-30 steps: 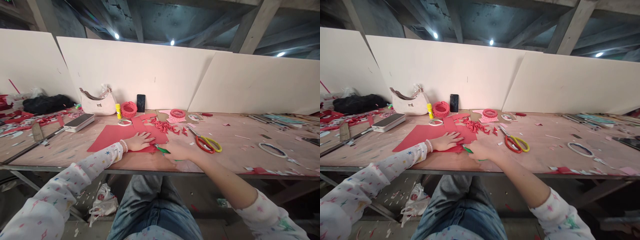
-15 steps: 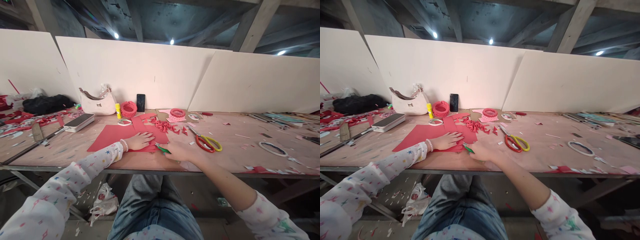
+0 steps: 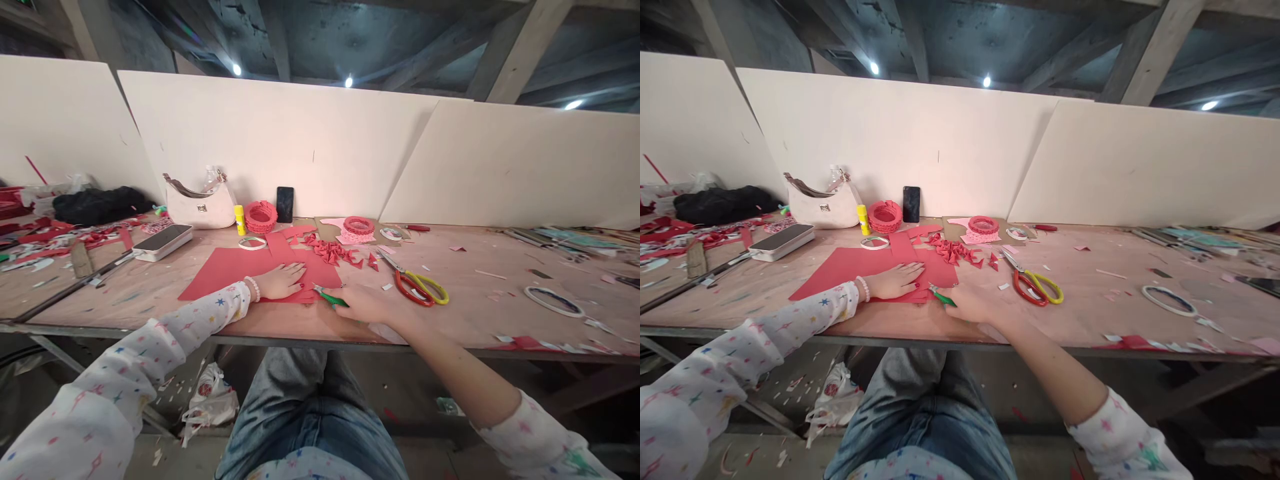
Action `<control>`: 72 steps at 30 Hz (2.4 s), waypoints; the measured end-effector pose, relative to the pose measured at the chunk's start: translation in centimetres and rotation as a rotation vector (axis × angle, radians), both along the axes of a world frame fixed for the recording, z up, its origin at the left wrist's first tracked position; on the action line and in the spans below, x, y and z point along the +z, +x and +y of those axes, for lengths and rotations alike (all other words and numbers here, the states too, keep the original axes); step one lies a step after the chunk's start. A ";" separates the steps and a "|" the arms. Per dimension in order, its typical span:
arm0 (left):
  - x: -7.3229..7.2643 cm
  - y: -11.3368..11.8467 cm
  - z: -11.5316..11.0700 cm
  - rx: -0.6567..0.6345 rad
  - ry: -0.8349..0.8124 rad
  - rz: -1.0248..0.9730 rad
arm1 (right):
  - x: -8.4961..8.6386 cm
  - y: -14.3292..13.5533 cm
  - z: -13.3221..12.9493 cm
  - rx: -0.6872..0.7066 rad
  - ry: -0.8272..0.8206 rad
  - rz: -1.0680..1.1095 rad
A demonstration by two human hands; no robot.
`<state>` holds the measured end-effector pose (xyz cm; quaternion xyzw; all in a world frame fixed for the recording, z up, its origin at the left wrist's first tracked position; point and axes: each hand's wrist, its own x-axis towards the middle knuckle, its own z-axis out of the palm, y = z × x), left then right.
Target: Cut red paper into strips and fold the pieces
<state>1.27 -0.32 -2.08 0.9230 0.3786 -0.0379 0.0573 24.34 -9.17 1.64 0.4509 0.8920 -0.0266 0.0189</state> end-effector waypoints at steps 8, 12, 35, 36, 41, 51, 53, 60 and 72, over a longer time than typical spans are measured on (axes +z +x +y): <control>0.0 -0.7 0.3 -0.057 -0.012 -0.037 | -0.2 1.0 0.4 -0.019 0.035 -0.018; 0.0 -1.1 0.4 -0.108 0.008 -0.046 | -0.1 1.1 0.1 0.001 0.027 -0.015; 1.6 -1.1 -0.5 -0.152 0.083 -0.184 | 1.7 2.5 -0.5 0.066 -0.029 0.055; 1.7 -1.1 -0.6 -0.150 0.082 -0.190 | 1.7 2.6 -0.4 0.068 -0.036 0.061; 1.5 -1.4 -0.4 -0.143 0.085 -0.228 | 1.7 2.7 -0.3 0.107 -0.066 0.096; 1.0 -1.3 0.0 -0.040 -0.008 -0.408 | 1.5 -0.5 0.6 0.049 -0.002 -0.030; 0.8 -1.5 0.5 -0.023 -0.047 -0.395 | 1.5 -0.8 0.4 0.052 0.019 -0.031; 0.4 -2.2 1.7 -0.056 -0.148 -0.433 | 1.7 -1.0 0.1 0.082 0.017 -0.066; 0.4 -1.1 1.1 -0.157 0.037 -0.120 | 1.6 -1.8 0.3 0.063 0.069 -0.091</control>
